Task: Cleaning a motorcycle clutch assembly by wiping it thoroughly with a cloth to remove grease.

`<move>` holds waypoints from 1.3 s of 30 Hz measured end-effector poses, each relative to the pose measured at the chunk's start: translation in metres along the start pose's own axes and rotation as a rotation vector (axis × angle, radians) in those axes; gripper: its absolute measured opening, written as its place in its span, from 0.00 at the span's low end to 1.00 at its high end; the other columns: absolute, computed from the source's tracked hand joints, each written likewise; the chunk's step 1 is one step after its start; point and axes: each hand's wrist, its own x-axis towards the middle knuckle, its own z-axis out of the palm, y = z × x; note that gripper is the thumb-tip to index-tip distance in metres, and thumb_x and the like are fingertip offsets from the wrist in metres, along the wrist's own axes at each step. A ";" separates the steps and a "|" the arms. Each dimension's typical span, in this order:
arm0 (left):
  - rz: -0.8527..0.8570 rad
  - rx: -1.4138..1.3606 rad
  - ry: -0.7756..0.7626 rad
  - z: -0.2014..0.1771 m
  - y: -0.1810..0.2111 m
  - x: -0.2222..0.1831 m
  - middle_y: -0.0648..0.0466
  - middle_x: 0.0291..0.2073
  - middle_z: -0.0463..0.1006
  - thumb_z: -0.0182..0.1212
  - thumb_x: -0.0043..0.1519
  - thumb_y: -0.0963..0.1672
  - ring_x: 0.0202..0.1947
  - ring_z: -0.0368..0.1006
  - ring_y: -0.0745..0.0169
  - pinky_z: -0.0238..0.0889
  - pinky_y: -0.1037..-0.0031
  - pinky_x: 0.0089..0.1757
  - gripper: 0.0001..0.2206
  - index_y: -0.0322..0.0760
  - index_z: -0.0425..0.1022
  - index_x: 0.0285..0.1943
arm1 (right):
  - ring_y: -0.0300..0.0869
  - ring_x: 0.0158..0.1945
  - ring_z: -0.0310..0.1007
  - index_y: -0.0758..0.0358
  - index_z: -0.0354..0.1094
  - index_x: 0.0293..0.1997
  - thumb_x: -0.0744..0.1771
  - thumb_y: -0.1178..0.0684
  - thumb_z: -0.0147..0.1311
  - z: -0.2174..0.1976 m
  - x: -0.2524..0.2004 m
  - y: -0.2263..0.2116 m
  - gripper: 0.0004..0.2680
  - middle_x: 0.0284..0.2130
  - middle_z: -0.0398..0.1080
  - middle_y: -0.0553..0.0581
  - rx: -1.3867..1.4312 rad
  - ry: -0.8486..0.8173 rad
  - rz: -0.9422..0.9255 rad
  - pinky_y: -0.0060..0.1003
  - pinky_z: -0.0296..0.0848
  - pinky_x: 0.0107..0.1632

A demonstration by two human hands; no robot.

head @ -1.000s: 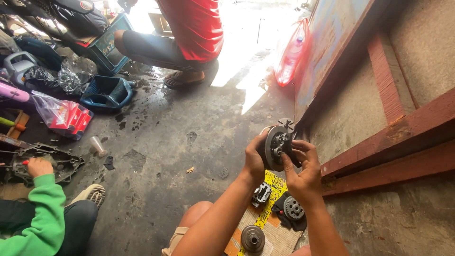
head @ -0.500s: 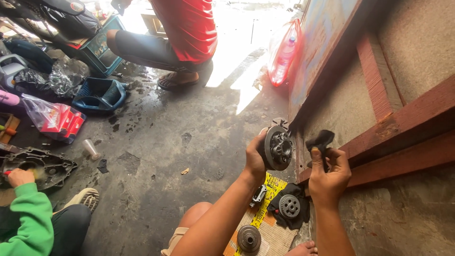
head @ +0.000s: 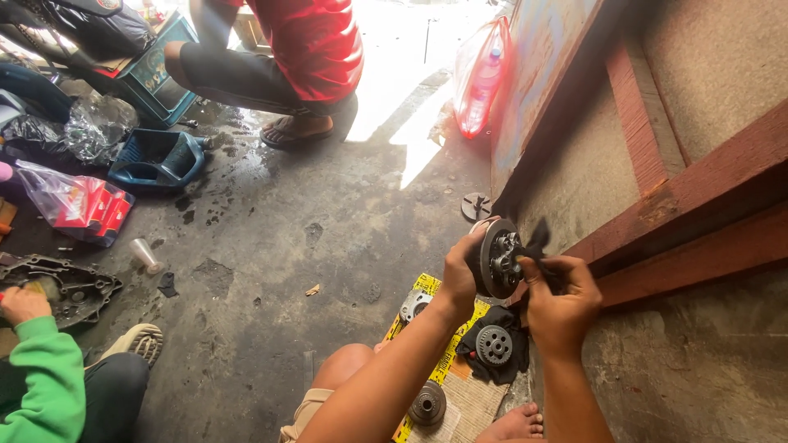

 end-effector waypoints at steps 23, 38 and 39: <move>0.246 0.308 -0.136 -0.020 0.013 0.024 0.33 0.52 0.77 0.48 0.67 0.46 0.52 0.73 0.44 0.59 0.56 0.60 0.20 0.22 0.77 0.57 | 0.53 0.55 0.78 0.62 0.56 0.59 0.68 0.58 0.55 0.004 0.000 -0.023 0.14 0.43 0.79 0.66 0.099 -0.491 0.026 0.56 0.59 0.66; 0.216 0.311 -0.171 -0.016 -0.017 0.031 0.32 0.57 0.74 0.47 0.68 0.46 0.57 0.71 0.40 0.57 0.53 0.62 0.20 0.23 0.75 0.59 | 0.45 0.57 0.65 0.58 0.56 0.68 0.71 0.52 0.47 -0.001 -0.005 0.002 0.15 0.42 0.78 0.57 -0.296 -0.323 -0.154 0.50 0.42 0.65; 0.214 0.299 -0.198 -0.017 -0.019 0.032 0.32 0.59 0.73 0.47 0.68 0.46 0.59 0.70 0.39 0.56 0.53 0.62 0.20 0.23 0.74 0.59 | 0.46 0.58 0.68 0.58 0.56 0.67 0.71 0.54 0.46 0.000 -0.008 0.004 0.15 0.43 0.79 0.57 -0.182 -0.314 -0.077 0.47 0.46 0.66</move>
